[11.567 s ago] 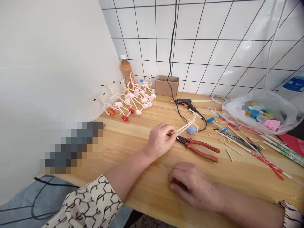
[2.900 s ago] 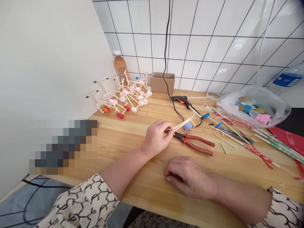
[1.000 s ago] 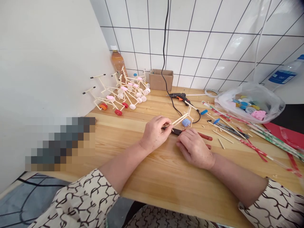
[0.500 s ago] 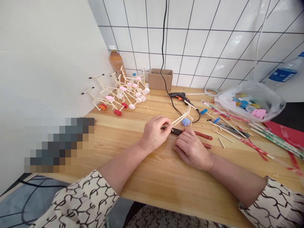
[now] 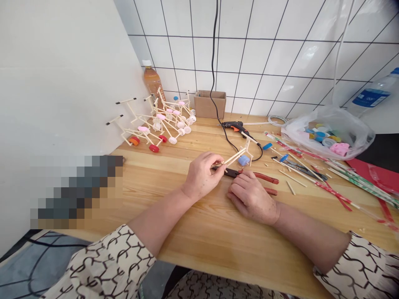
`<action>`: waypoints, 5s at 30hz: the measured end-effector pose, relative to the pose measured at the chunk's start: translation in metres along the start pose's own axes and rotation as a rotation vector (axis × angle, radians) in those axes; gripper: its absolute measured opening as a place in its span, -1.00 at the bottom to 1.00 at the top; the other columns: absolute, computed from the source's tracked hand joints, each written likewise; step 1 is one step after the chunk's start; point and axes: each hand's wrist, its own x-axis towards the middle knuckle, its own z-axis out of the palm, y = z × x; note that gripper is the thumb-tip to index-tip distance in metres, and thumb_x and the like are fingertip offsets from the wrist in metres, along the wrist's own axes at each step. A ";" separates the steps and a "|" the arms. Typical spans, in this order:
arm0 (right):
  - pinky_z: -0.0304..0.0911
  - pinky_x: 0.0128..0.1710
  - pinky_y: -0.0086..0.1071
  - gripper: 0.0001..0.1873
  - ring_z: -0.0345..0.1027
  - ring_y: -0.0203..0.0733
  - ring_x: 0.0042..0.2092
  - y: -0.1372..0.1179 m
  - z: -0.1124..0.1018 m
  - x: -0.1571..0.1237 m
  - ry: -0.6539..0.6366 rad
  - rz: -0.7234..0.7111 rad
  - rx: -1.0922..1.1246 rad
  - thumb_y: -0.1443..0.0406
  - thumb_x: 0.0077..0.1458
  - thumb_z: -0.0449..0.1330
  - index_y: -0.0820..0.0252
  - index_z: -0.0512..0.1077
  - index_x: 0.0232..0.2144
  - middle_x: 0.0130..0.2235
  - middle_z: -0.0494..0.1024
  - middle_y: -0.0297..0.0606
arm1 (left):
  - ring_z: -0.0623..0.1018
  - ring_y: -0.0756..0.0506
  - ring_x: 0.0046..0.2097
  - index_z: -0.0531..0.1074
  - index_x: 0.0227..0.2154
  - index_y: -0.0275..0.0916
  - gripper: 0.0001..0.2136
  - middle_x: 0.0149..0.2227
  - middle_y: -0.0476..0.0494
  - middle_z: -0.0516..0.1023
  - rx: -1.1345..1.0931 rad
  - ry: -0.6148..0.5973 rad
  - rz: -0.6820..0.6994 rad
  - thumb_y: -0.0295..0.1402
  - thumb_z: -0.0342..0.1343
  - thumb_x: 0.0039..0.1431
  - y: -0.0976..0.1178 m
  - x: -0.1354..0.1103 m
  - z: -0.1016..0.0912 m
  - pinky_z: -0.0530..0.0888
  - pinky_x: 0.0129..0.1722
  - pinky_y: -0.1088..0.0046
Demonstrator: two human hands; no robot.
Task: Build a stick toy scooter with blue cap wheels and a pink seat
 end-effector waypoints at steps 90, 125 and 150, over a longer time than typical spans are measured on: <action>0.08 -0.24 -0.22 -0.86 0.17 -0.16 -0.32 -0.006 -0.010 -0.001 -0.038 0.139 0.274 0.38 0.13 -0.01 0.24 0.34 -0.41 -0.41 0.40 -0.18 | 0.50 -0.08 -0.35 0.48 -0.45 -0.27 -0.74 -0.41 -0.09 0.56 -0.345 -0.219 -0.682 -0.16 0.14 -0.07 -0.027 0.007 -0.027 0.42 -0.29 0.45; 0.13 -0.26 -0.26 -0.91 0.27 -0.18 -0.32 0.013 -0.021 0.000 0.108 0.193 0.209 0.41 0.12 0.04 0.19 0.33 -0.36 -0.39 0.48 -0.22 | 0.53 -0.07 -0.33 0.48 -0.39 -0.31 -0.78 -0.36 -0.15 0.57 -0.425 -0.247 -0.629 -0.26 0.13 -0.04 -0.030 0.006 -0.021 0.44 -0.26 0.42; 0.27 -0.34 -0.28 -0.83 0.31 -0.21 -0.39 0.055 -0.023 -0.009 0.198 0.636 0.263 0.26 0.05 0.15 0.17 0.31 -0.27 -0.43 0.43 -0.30 | 0.44 -0.02 -0.42 0.51 -0.36 -0.30 -0.82 -0.38 -0.12 0.56 -0.265 -0.426 -0.561 -0.47 0.06 -0.05 -0.023 0.012 -0.030 0.38 -0.38 0.48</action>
